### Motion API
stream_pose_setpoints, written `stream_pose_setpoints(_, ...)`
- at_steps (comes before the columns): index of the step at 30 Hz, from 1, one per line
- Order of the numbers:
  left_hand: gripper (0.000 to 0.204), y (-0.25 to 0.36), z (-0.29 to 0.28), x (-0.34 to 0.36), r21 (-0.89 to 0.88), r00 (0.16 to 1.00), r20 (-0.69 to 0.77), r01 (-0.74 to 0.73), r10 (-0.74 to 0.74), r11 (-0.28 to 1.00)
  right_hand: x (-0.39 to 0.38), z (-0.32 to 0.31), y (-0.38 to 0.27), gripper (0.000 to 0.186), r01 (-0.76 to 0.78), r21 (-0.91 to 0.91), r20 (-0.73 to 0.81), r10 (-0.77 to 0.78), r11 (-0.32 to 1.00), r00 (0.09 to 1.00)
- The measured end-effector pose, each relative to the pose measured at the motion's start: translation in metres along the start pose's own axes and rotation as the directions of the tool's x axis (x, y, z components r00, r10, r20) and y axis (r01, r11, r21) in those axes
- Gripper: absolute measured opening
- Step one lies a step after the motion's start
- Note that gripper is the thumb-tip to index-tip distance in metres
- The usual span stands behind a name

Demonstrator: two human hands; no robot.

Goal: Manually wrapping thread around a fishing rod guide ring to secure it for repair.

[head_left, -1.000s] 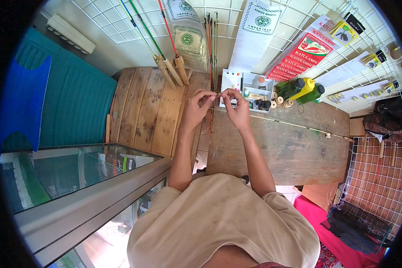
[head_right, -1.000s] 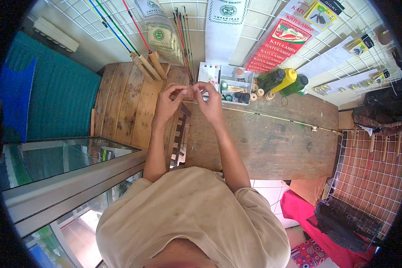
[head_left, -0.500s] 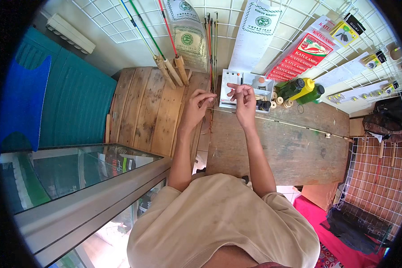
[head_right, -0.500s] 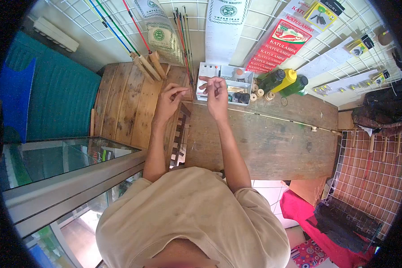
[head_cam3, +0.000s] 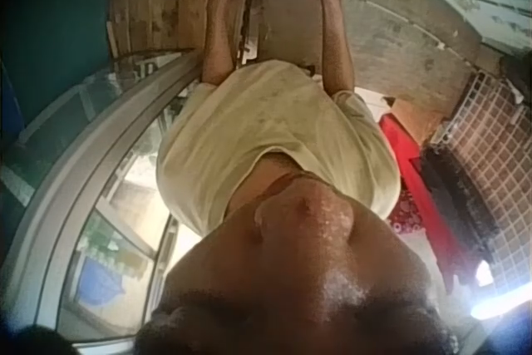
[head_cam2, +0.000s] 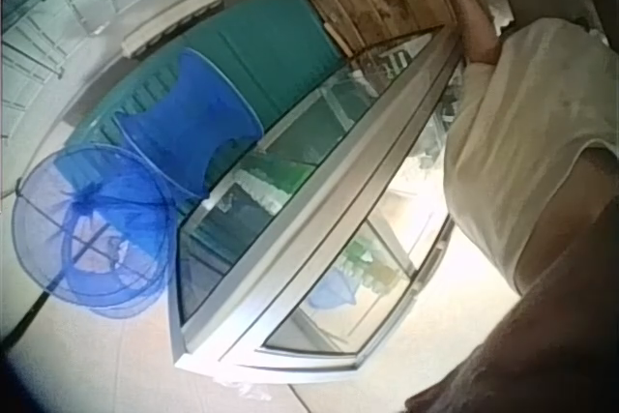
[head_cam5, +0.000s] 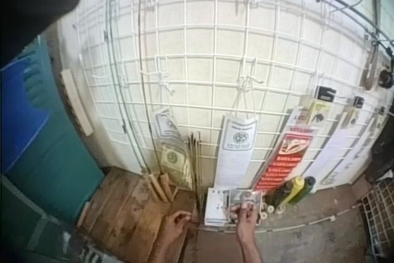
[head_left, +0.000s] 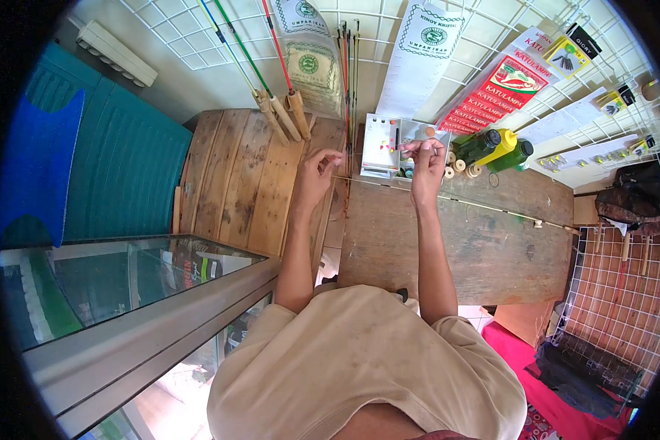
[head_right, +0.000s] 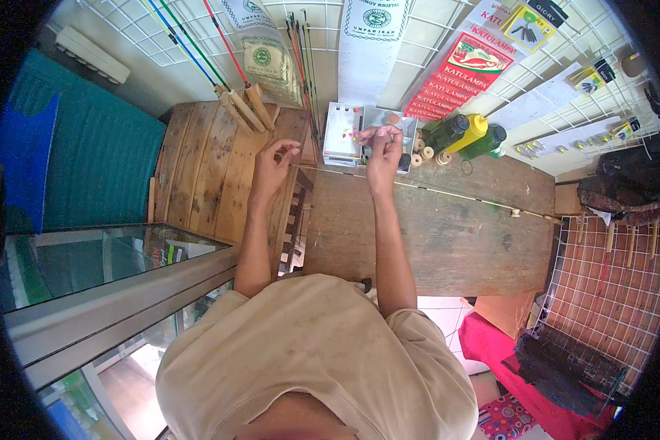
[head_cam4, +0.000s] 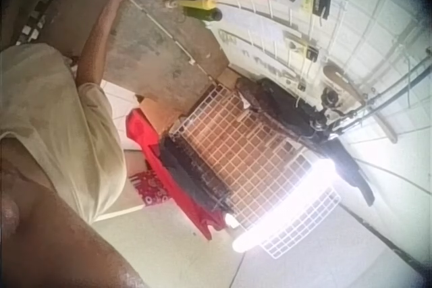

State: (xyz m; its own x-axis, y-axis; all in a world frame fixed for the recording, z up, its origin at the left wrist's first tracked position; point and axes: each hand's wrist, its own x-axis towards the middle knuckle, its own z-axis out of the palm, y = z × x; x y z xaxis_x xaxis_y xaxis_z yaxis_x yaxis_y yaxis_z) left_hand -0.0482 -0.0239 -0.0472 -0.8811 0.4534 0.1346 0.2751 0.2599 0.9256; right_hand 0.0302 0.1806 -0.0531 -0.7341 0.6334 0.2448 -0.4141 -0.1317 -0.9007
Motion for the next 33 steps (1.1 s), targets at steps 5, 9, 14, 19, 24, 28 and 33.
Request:
stream_pose_setpoints(5,0.013,-0.008,-0.001,0.000,0.077,1.000,-0.022,0.009,-0.007,0.997,0.002,-0.005,-0.007,0.016,0.026,-0.084,-0.093,-0.033,0.996,0.995)
stream_pose_setpoints(9,0.014,-0.001,0.000,0.001,0.055,0.999,-0.039,-0.006,0.008,0.998,0.001,-0.008,-0.008,0.016,0.006,-0.175,-0.113,-0.026,0.985,0.993)
stream_pose_setpoints(14,0.015,-0.006,-0.001,0.003,0.103,0.999,-0.036,-0.023,0.027,0.994,0.001,-0.008,-0.005,0.015,0.015,-0.222,-0.104,-0.038,0.975,0.994)
stream_pose_setpoints(19,0.015,-0.018,-0.004,0.001,0.094,1.000,-0.002,-0.002,0.002,0.996,0.003,-0.013,-0.008,0.014,-0.005,-0.229,-0.154,-0.032,0.974,0.988)
stream_pose_setpoints(24,0.015,-0.011,-0.004,0.000,0.137,0.996,0.070,0.046,-0.056,0.990,0.003,-0.018,-0.007,0.014,-0.017,-0.268,-0.178,-0.032,0.963,0.984)
stream_pose_setpoints(28,0.018,-0.013,-0.004,-0.001,0.162,0.997,0.066,0.029,-0.040,0.986,0.004,-0.019,-0.006,0.014,-0.001,-0.272,-0.184,-0.051,0.962,0.982)
stream_pose_setpoints(33,0.025,-0.005,-0.002,0.000,0.160,0.995,0.098,0.011,-0.027,0.987,0.004,-0.015,-0.008,0.014,0.011,-0.278,-0.158,-0.057,0.961,0.986)
